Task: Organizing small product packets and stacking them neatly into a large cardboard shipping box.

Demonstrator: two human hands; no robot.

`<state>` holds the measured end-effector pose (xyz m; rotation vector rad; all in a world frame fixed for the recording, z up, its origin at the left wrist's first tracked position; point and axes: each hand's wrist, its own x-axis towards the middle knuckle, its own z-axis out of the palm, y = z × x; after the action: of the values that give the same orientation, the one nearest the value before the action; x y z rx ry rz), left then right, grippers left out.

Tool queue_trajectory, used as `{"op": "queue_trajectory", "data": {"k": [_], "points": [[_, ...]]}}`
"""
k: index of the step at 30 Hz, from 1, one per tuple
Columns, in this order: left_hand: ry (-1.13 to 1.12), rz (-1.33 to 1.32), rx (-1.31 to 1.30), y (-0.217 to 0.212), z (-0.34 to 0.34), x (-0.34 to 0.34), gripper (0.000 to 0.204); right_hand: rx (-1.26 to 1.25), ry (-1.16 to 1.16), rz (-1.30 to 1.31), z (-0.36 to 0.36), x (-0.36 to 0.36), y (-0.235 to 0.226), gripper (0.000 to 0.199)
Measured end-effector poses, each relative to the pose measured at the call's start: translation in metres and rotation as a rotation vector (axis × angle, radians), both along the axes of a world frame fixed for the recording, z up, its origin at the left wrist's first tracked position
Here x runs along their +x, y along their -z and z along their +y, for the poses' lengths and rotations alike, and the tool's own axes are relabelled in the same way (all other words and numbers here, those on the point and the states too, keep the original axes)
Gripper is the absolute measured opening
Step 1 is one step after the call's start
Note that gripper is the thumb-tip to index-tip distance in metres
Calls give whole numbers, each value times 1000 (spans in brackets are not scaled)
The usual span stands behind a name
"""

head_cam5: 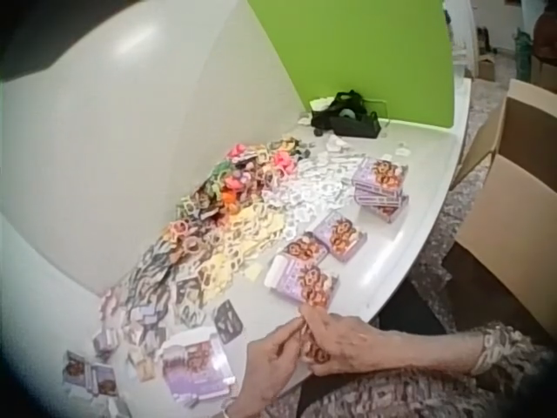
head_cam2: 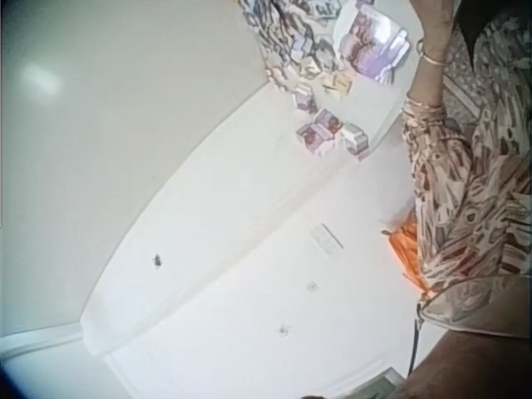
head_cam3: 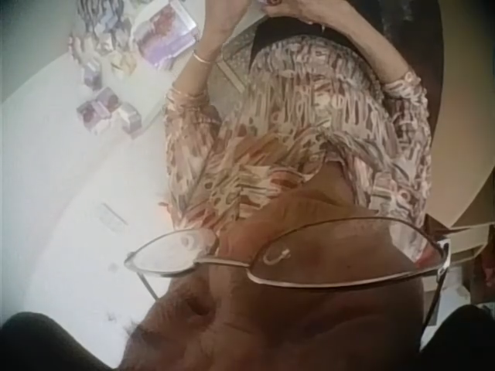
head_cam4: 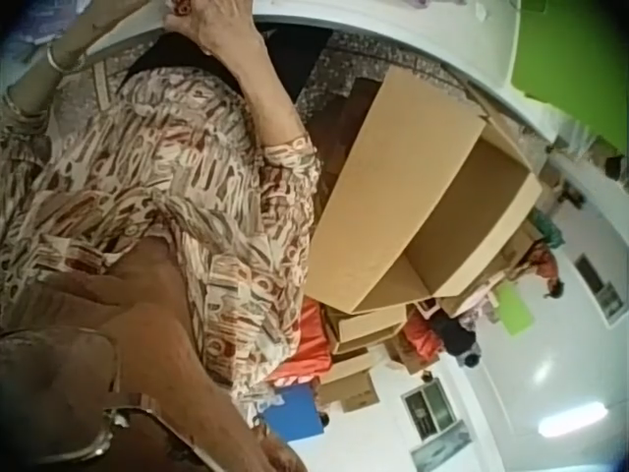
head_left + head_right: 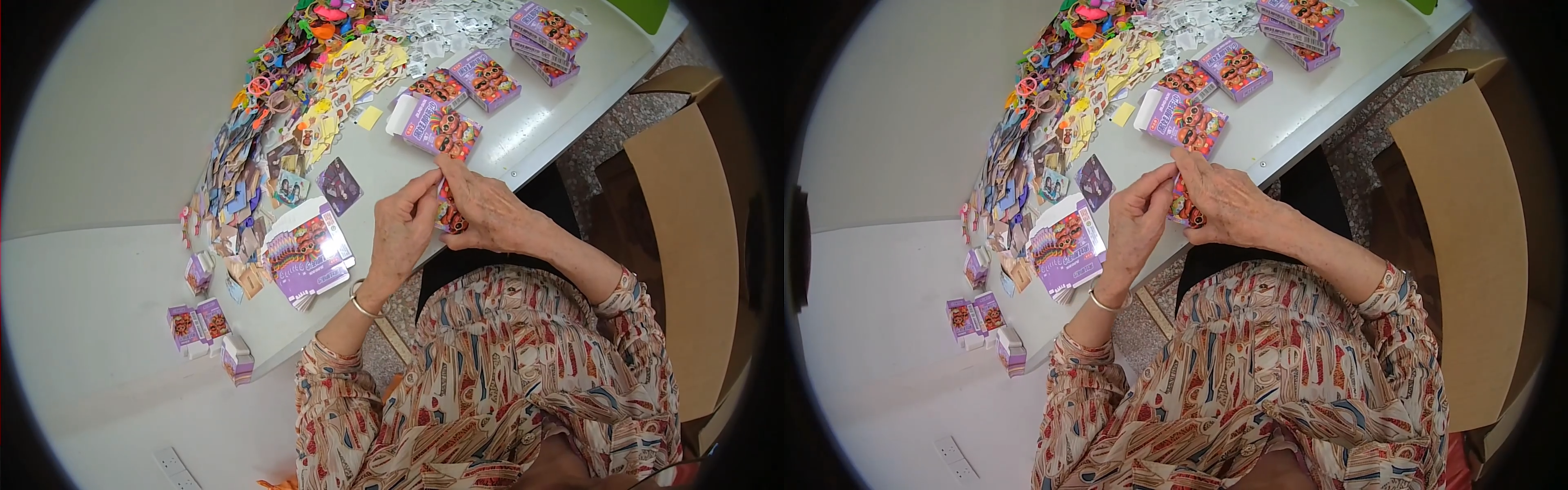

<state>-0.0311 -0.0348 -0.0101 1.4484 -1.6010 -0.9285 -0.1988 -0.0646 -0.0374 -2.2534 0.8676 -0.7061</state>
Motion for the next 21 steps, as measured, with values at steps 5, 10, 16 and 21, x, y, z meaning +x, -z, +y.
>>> {"op": "queue_trajectory", "data": {"k": [5,10,16,21], "points": [[-42,119,29,1,1,5,23,-14,-20,57,2,2,-1,101],[161,249,436,-12,-24,25,14,-148,-55,123,4,4,2,103],[167,151,376,0,-29,27,10,-96,-48,30,3,1,2,101],[135,131,245,-1,-21,17,9,-8,-87,54,-2,1,-1,98]]}}
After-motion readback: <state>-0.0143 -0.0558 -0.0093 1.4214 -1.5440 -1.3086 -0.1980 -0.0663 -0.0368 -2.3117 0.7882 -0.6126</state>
